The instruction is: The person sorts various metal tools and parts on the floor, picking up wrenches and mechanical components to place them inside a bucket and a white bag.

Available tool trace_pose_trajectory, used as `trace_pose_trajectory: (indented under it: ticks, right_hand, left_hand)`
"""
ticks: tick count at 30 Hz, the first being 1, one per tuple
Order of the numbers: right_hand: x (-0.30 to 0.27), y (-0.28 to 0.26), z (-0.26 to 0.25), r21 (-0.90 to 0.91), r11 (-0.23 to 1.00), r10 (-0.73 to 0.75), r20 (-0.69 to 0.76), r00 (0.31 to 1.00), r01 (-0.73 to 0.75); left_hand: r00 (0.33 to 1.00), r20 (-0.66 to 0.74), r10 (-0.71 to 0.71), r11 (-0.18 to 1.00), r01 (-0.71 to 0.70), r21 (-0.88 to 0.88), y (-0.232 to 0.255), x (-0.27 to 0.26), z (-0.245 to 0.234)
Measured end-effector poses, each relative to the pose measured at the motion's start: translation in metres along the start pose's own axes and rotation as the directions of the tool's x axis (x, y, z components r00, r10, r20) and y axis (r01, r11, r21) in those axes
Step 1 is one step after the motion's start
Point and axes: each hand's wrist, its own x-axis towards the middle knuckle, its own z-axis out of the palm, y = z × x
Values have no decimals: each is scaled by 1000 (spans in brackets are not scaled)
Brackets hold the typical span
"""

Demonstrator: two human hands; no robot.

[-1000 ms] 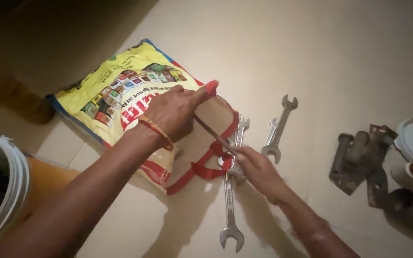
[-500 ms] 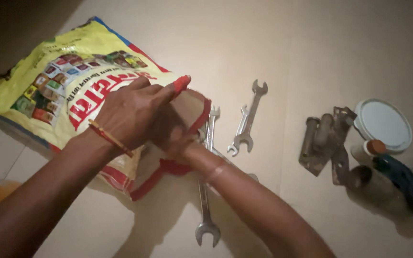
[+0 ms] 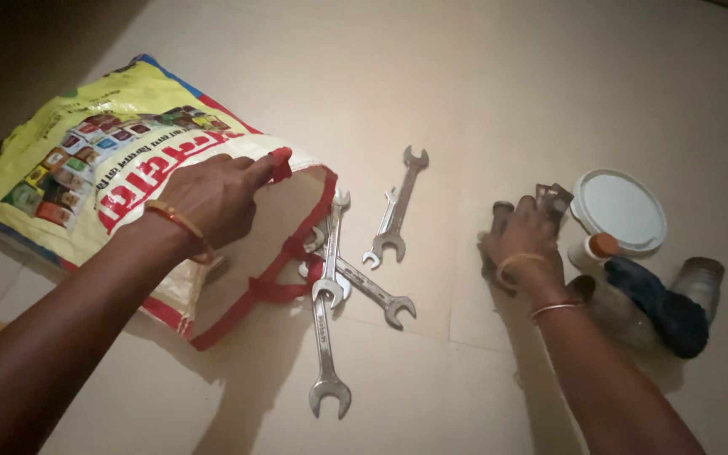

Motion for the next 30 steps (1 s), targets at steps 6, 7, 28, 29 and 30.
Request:
trace_pose_trajectory:
  ticks: [6,7,28,29,30]
  right_hand:
    - [-22,-30,-3,76,973,214,66,975,-218]
    - [-28,-42,1,307,880,354,79,932,-361]
    - [-49,-36,81,782,295,204,510,835,-550]
    - [-55,-35,72,803,220,172,527,833,-554]
    - [-61,-34,59,819,141,138,539,831,-555]
  left_hand:
    - [997,81,4,1000,-4,-6,7,4,4]
    - [996,92,4,1000,-5,7,7,4,5]
    - [968,-239,71,997,-67,24,-50,-10,-23]
    - [967,-243,79,997,-74,28,-52,-11,-23]
    - [965,-248,88,996,-82,33,-53,-12,-25]
